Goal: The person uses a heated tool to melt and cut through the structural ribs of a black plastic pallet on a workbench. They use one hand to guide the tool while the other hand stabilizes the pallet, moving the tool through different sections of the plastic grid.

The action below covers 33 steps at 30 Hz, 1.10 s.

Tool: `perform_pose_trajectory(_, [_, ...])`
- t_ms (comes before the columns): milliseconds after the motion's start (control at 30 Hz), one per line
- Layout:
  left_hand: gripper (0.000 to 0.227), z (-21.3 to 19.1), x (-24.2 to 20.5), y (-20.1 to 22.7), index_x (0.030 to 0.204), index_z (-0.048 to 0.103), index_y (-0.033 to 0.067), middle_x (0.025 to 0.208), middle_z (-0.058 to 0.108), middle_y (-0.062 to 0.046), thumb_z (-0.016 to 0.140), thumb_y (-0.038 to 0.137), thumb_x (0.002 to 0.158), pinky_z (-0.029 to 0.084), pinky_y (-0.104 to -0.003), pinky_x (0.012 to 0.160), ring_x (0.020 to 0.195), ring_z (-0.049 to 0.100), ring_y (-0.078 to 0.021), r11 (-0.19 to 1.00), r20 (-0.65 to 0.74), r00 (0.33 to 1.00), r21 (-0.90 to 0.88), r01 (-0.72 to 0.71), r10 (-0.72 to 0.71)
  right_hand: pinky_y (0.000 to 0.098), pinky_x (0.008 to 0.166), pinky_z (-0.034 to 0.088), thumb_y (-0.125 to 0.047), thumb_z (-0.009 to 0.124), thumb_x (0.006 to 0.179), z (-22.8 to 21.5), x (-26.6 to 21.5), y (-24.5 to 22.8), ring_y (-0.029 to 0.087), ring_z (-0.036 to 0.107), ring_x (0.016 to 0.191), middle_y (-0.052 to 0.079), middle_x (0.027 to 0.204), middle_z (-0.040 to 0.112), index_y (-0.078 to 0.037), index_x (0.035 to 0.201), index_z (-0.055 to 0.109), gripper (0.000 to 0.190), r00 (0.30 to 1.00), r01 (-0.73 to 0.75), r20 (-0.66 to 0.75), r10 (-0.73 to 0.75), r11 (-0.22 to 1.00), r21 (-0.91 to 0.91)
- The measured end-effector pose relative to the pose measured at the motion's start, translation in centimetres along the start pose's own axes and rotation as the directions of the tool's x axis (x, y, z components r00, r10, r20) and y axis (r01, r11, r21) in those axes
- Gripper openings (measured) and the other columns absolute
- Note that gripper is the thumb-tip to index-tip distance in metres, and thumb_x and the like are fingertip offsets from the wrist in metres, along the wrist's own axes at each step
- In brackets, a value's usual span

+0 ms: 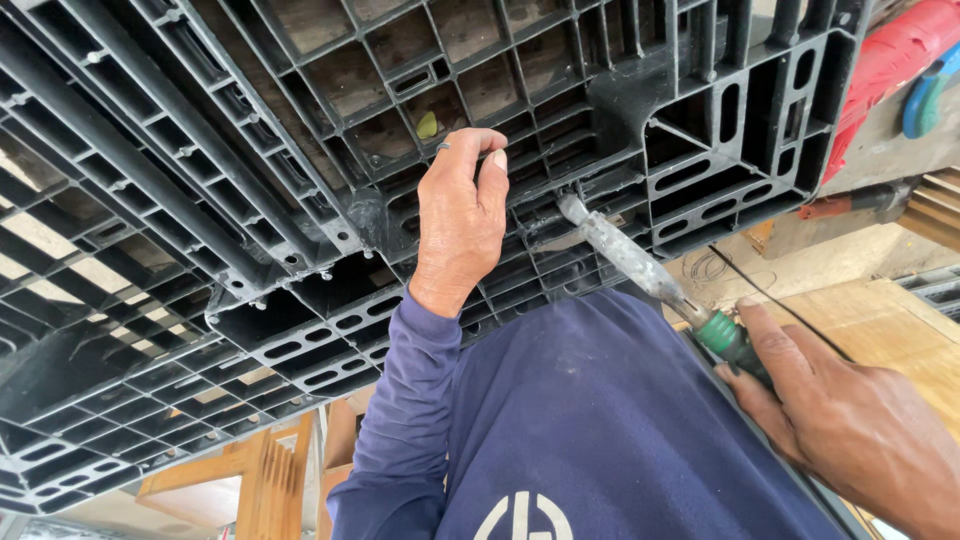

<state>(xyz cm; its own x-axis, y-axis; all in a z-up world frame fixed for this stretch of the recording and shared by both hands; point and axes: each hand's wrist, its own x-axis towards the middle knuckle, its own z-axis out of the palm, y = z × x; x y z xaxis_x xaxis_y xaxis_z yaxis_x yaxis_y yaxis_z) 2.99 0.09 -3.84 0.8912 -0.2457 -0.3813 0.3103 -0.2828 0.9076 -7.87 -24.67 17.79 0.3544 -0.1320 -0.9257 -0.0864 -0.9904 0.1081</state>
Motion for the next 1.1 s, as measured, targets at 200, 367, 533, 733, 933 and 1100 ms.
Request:
perform_pose_trajectory(200, [0.02,-0.1,-0.3,-0.4,0.124,0.061,0.0002,0.119,0.07,-0.013,0.06,0.009,0.107,0.054,-0.034,0.102,0.114,0.07,-0.0258,0.998,-0.086,0.996,-0.061,-0.031,0.025,0.0437,0.069,0.062,-0.041,0.068,0.081,1.1,-1.5,0.2,0.034,0.076,0.082,0.013,0.118,0.073,-0.016,0.143,0.051,0.069,1.0,0.013,0.014,-0.018,0.96,0.279])
perform_pose_trajectory(367, [0.019,0.1,-0.2,-0.5,0.122,0.063,0.0003,0.117,0.071,-0.013,0.061,0.008,0.105,0.055,-0.035,0.101,0.112,0.07,-0.0254,0.999,-0.07,0.997,-0.032,-0.023,0.021,0.0447,0.071,0.061,-0.043,0.069,0.085,0.9,-1.3,-0.2,0.035,0.075,0.085,0.012,0.115,0.074,-0.018,0.148,0.049,0.071,0.999,-0.036,0.027,0.03,0.963,0.267])
perform_pose_trajectory(533, [0.019,0.0,-0.2,-0.5,0.123,0.062,-0.0003,0.118,0.07,-0.013,0.061,0.008,0.106,0.055,-0.035,0.102,0.113,0.07,-0.0252,0.997,-0.065,0.997,-0.058,-0.043,0.039,0.0454,0.074,0.061,-0.044,0.069,0.09,0.3,-0.7,-0.5,0.036,0.075,0.086,0.014,0.114,0.073,-0.021,0.151,0.047,0.069,0.973,-0.211,0.144,0.181,0.949,0.232])
perform_pose_trajectory(733, [0.02,0.1,-0.3,-0.7,0.123,0.062,-0.0001,0.118,0.07,-0.013,0.061,0.008,0.105,0.055,-0.034,0.1,0.112,0.07,-0.0255,0.998,-0.056,0.998,-0.061,-0.017,0.014,0.0468,0.069,0.06,-0.043,0.065,0.086,0.9,-1.0,-0.4,0.037,0.075,0.081,0.014,0.115,0.073,-0.017,0.149,0.047,0.07,0.996,-0.09,0.045,0.081,0.967,0.238])
perform_pose_trajectory(933, [0.02,0.1,-0.3,-0.8,0.122,0.063,0.0003,0.115,0.071,-0.013,0.061,0.007,0.103,0.054,-0.035,0.1,0.111,0.071,-0.0258,0.999,-0.058,0.998,-0.019,-0.029,0.028,0.0472,0.073,0.059,-0.044,0.068,0.088,0.6,-0.8,-0.3,0.037,0.074,0.086,0.015,0.104,0.076,-0.017,0.15,0.047,0.07,0.996,-0.061,0.077,0.036,0.934,0.351])
perform_pose_trajectory(1100, [0.019,0.1,-0.2,-0.8,0.122,0.063,0.0005,0.116,0.071,-0.013,0.061,0.007,0.105,0.055,-0.035,0.101,0.111,0.07,-0.0259,0.999,-0.063,0.997,-0.024,-0.044,0.042,0.0462,0.073,0.061,-0.046,0.069,0.088,0.5,-0.6,-0.9,0.037,0.074,0.086,0.014,0.117,0.073,-0.015,0.147,0.048,0.07,0.998,-0.059,0.045,0.049,0.966,0.253])
